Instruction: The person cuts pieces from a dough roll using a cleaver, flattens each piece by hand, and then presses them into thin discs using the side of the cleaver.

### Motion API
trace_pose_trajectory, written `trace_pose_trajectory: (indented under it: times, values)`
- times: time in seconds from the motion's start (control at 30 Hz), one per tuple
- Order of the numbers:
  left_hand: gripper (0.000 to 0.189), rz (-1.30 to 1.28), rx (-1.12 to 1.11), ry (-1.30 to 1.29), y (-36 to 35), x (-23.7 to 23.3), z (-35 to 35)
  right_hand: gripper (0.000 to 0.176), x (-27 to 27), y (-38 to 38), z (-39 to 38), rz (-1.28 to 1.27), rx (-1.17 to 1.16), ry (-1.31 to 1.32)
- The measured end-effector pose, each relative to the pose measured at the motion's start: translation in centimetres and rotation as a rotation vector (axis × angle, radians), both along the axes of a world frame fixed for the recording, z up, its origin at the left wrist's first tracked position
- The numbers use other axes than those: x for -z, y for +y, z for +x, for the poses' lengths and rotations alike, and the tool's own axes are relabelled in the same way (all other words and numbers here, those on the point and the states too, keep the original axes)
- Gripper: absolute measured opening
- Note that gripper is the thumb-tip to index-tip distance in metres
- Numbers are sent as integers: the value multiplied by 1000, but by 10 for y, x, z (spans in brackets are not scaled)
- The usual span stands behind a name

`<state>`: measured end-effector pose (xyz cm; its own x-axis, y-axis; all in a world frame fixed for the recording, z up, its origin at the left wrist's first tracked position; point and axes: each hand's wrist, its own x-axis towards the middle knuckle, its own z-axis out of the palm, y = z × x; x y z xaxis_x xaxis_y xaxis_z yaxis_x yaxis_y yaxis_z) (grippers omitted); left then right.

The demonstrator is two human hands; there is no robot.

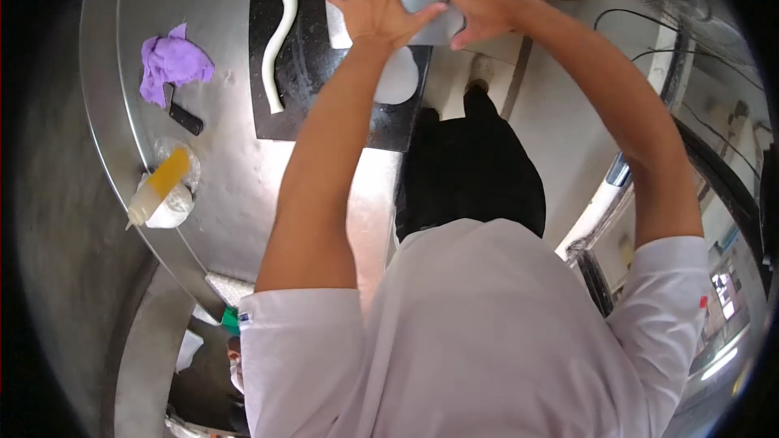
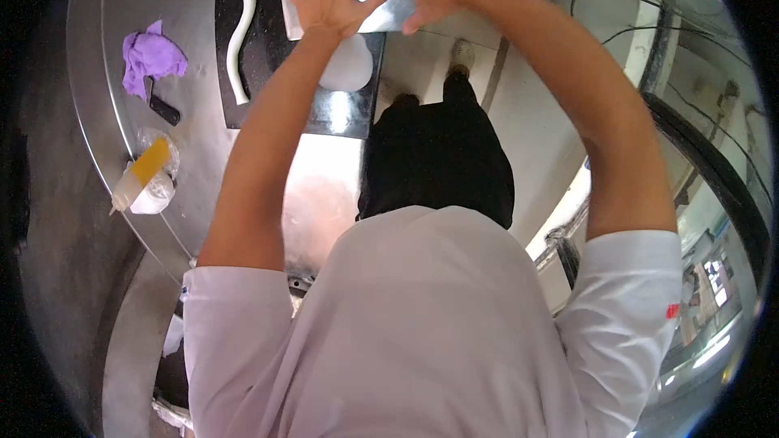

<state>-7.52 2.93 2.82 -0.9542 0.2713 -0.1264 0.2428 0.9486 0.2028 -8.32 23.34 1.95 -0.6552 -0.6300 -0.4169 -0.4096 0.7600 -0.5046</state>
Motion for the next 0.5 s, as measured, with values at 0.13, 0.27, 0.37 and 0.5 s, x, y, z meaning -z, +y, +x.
trace_pose_trajectory:
  times: [0.13, 0.27, 0.37, 0.5]
  values:
    - [117, 123, 222, 141, -25, 51, 29, 87, 30, 0, 53, -134, 28, -127]
    - [116, 136, 172, 190, -13, 51, 16, 88, 30, 13, 41, -172, 37, 50]
    - [115, 8, 159, 143, -4, 23, -4, 83, 15, 9, 11, -180, 9, 109]
    - [106, 146, 375, 171, -30, 61, -1, 85, 22, 4, 44, -240, 33, -35]
